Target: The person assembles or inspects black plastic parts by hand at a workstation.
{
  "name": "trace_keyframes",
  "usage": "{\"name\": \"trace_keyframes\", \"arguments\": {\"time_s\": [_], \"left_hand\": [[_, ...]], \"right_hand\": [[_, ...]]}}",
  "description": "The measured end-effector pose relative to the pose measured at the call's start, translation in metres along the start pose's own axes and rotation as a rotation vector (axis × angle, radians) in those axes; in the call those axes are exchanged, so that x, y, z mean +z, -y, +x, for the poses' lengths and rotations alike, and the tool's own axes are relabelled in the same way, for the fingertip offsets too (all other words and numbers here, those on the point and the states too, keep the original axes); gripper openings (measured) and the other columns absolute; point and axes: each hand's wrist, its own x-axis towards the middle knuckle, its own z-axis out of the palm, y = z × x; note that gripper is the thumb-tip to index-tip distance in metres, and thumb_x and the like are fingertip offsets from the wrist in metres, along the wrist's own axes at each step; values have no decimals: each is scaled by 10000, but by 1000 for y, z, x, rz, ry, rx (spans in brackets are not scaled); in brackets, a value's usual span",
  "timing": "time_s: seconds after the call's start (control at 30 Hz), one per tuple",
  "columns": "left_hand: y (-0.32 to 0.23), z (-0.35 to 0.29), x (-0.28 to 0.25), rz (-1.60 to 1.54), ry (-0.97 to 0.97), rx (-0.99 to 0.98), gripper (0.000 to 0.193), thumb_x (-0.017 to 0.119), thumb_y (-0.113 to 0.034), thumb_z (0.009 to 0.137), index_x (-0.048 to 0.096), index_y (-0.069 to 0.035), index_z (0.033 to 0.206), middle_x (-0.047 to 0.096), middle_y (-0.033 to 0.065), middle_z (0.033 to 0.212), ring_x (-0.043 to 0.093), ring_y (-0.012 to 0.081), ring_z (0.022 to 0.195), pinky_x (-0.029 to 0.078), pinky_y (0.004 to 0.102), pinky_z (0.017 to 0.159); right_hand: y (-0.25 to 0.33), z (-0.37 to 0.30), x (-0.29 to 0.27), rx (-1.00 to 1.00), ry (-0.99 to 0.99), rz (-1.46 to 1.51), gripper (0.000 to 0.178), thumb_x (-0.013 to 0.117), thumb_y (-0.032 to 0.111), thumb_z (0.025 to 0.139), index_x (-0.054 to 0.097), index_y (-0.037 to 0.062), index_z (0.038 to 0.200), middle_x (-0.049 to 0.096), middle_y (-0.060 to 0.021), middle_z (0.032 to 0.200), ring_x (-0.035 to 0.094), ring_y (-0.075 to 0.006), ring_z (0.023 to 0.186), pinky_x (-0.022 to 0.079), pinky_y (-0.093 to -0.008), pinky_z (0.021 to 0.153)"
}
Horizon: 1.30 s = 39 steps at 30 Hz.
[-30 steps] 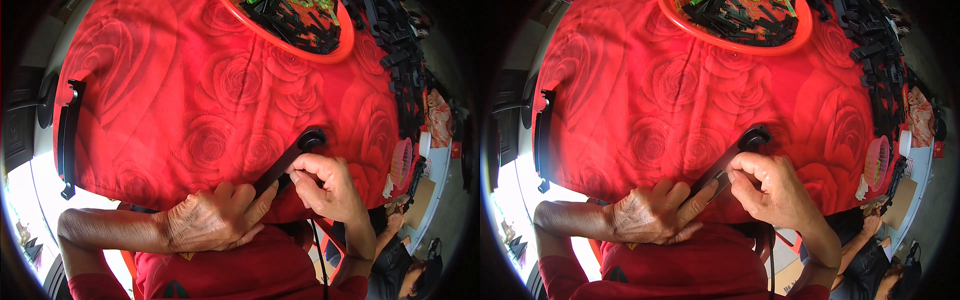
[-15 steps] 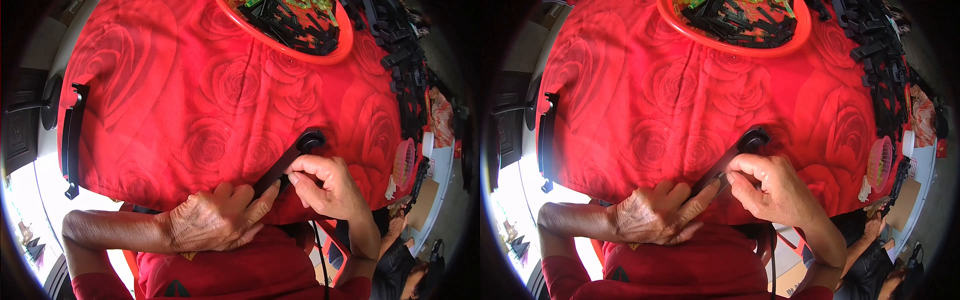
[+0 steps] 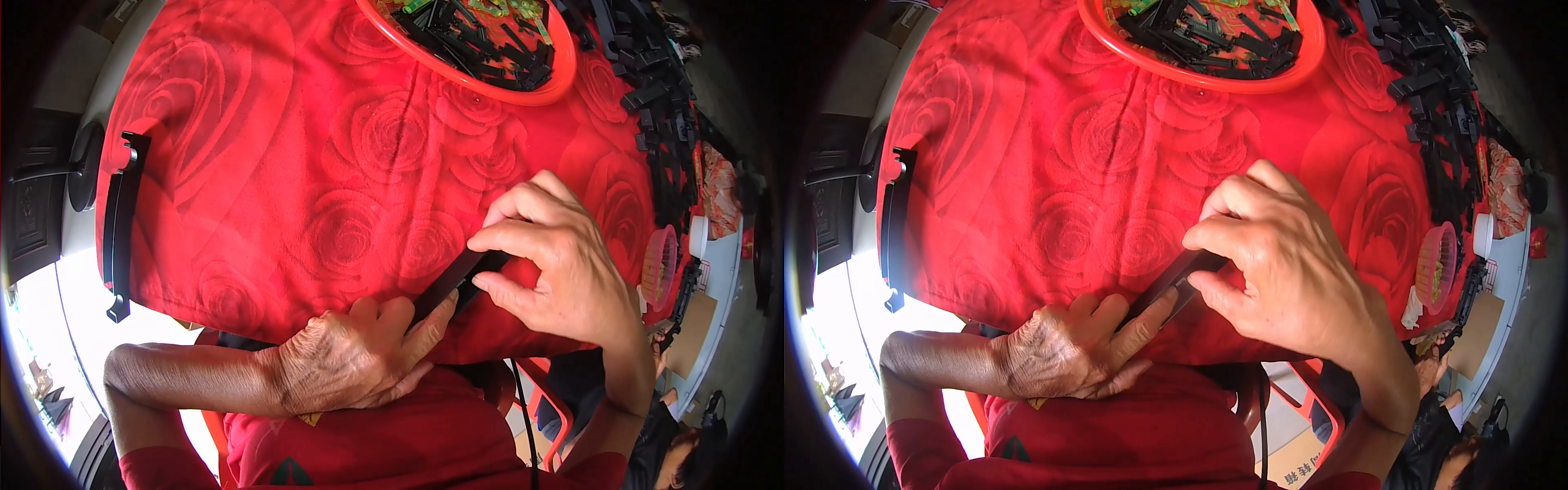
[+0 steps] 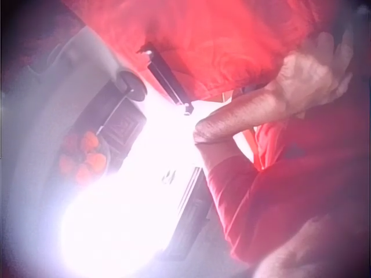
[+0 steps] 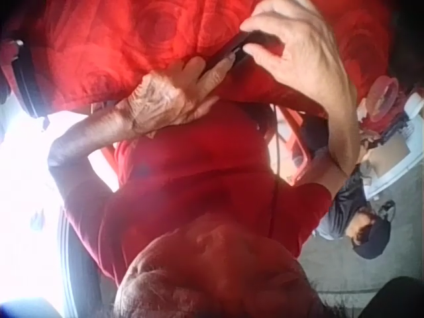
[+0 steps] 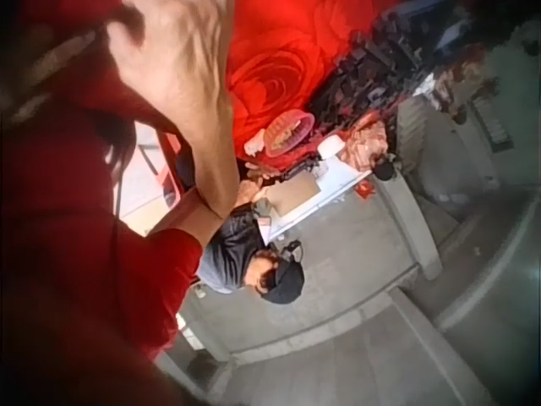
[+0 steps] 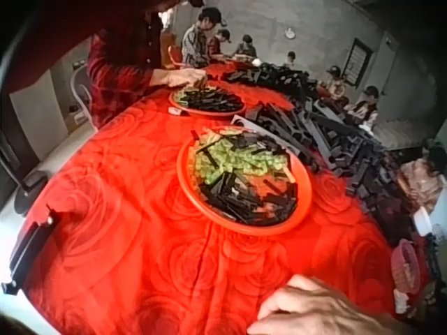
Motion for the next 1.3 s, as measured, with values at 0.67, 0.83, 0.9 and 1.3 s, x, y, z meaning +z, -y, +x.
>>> {"name": "trace_keyframes", "arguments": {"time_s": [0.67,0.83,0.9,1.3], "left_hand": [[1,-3,4,48,-105,13,662,666,-461,965,579,-54,1480,474,43,784,521,141,546,374,289,388],[1,-4,7,18,-116,3,680,666,-461,965,561,-48,1495,471,41,778,521,143,547,391,295,392],[1,-4,7,20,-118,7,684,668,-460,962,560,-48,1496,470,41,776,521,143,546,391,296,393],[1,-3,8,8,-141,1,630,682,-427,950,595,-57,1452,464,39,756,519,142,539,364,301,385]], "right_hand": [[-15,31,3,18,399,217,184,799,-6,704,750,19,879,701,-63,869,653,-239,875,529,-382,837],[-14,31,3,42,417,225,200,805,-16,708,765,26,900,714,-61,904,668,-231,905,536,-381,857],[-14,32,2,37,407,291,142,774,14,733,754,3,873,690,-101,845,673,-285,894,541,-411,826],[-15,29,4,87,429,302,207,798,-52,713,759,12,905,718,-65,934,669,-225,920,539,-363,850]]}}
